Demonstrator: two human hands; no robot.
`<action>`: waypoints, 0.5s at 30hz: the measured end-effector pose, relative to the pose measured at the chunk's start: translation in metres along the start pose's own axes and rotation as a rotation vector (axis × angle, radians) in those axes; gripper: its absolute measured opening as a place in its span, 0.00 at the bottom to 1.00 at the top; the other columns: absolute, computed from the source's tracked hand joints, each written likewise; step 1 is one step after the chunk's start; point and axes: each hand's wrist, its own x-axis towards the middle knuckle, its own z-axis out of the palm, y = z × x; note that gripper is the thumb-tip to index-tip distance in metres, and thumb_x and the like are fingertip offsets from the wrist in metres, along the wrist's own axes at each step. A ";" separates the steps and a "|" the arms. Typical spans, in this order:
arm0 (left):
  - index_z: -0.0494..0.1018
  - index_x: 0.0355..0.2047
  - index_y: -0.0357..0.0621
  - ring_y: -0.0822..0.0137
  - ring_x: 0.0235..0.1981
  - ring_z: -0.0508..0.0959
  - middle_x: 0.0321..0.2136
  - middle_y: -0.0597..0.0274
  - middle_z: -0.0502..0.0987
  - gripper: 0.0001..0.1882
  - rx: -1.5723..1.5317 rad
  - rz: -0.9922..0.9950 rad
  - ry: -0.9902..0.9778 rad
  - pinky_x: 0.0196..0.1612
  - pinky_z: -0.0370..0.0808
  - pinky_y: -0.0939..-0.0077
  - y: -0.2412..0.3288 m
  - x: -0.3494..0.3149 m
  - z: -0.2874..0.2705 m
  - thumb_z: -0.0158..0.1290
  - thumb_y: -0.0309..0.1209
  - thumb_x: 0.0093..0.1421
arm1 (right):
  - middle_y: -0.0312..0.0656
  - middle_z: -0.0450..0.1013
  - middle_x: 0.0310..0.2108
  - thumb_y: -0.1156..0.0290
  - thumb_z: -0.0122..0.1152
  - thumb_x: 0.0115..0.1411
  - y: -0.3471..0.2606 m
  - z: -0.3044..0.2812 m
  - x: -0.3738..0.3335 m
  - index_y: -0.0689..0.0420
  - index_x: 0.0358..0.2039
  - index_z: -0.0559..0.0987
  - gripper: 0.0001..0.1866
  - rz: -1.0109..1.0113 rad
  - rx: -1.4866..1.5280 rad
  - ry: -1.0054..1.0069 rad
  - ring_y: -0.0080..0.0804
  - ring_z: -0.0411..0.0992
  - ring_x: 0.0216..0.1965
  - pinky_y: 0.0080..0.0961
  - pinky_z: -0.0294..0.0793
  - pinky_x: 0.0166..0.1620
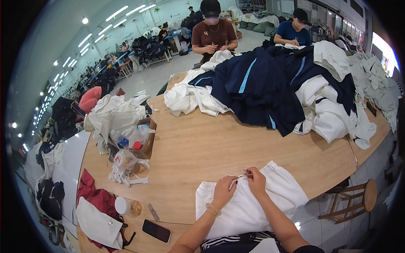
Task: Trimming excess threads from the waistband and drawstring of a pair of white shorts using thread snips.
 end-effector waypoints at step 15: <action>0.74 0.38 0.44 0.55 0.36 0.74 0.31 0.58 0.75 0.08 -0.006 0.058 0.015 0.40 0.66 0.64 -0.001 0.001 0.000 0.52 0.27 0.56 | 0.44 0.73 0.30 0.82 0.56 0.48 -0.001 0.000 0.001 0.59 0.32 0.74 0.09 -0.015 -0.020 -0.006 0.43 0.74 0.31 0.31 0.71 0.32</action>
